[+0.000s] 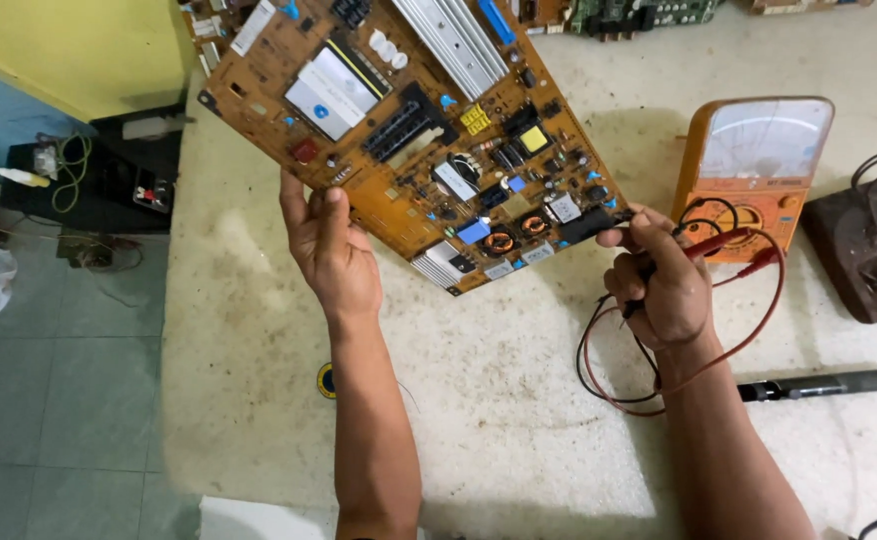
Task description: Testing and inspecting a television power supply circuit board using a multimeter and probes.
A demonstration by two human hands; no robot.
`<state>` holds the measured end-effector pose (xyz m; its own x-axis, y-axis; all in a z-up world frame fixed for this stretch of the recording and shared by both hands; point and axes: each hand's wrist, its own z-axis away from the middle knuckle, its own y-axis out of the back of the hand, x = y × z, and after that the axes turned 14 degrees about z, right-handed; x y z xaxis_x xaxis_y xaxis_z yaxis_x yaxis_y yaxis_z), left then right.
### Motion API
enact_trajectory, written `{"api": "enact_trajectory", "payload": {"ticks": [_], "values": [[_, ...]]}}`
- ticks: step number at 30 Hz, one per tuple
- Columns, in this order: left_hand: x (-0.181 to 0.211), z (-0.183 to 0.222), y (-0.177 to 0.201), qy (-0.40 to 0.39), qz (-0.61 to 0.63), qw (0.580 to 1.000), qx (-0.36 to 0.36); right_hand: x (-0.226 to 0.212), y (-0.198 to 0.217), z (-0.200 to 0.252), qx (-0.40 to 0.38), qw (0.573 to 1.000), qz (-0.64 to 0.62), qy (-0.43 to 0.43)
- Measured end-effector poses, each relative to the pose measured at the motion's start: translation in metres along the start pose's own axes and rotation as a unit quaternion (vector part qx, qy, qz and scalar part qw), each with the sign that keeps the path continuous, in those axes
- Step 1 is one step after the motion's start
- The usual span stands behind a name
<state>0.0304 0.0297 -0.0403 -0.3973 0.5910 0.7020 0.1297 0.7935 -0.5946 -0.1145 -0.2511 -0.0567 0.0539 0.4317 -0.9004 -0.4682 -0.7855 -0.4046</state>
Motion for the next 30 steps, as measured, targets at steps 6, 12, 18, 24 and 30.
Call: {"api": "enact_trajectory", "payload": {"ticks": [6,12,18,24,30], "values": [[0.014,0.001,-0.015,0.039,-0.039,0.998,-0.008,-0.001,0.002,-0.001,-0.021,0.998,-0.033,-0.05],[-0.006,0.0,0.005,-0.03,-0.029,0.997,-0.069,-0.01,0.0,0.0,-0.035,0.996,-0.027,-0.076],[0.009,0.001,-0.005,-0.071,0.022,0.996,-0.046,-0.015,-0.007,0.005,-0.039,0.991,-0.016,-0.128],[0.002,0.0,0.003,-0.031,0.033,0.999,-0.027,-0.005,0.001,0.002,-0.02,0.99,-0.001,-0.138],[0.0,0.001,0.008,-0.04,0.061,0.995,-0.07,-0.003,-0.002,0.001,-0.025,0.988,0.012,-0.151]]}}
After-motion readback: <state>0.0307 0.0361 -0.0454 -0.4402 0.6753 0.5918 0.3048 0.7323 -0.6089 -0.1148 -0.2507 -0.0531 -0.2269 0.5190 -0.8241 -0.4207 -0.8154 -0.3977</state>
